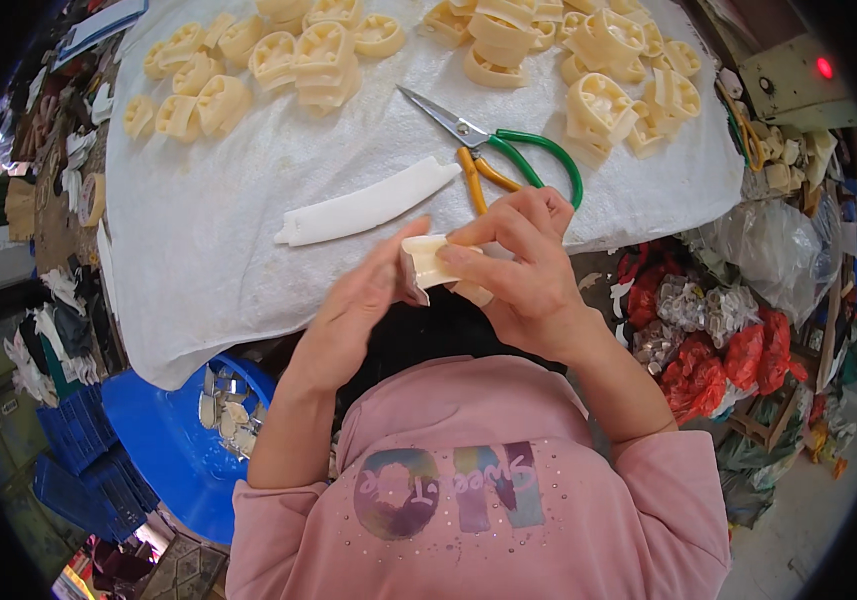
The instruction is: The recorder is assembling and trimming foam or rubber shoe components using scissors and manual manipulation.
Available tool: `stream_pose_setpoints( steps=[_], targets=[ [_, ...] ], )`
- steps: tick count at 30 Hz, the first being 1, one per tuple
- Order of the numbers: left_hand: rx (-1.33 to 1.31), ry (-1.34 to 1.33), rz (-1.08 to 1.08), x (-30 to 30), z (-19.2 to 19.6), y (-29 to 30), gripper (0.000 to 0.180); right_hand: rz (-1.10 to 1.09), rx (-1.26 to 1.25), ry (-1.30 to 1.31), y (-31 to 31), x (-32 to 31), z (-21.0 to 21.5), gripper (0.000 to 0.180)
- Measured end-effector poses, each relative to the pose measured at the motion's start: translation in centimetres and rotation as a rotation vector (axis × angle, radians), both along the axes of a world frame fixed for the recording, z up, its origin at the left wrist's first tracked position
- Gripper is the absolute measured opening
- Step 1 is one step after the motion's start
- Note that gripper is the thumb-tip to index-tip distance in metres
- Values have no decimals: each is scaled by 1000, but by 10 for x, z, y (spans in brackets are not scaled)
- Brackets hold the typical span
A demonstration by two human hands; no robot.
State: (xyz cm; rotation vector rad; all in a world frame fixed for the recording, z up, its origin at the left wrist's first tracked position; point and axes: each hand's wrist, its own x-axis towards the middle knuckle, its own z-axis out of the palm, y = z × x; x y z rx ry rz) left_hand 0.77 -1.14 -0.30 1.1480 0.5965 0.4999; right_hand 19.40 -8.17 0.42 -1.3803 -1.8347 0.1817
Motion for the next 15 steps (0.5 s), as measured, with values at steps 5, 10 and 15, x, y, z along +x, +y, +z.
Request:
stream_pose_setpoints(
  steps=[5,10,15],
  targets=[
    [-486,-138,-240,7,6,2,61,103,-22,93,-1,0,5,37],
    [-504,-93,-175,14,7,2,47,137,-10,62,-1,1,5,32],
    [-470,4,-136,18,7,1,51,148,-39,19,0,0,9,31]
  ],
)
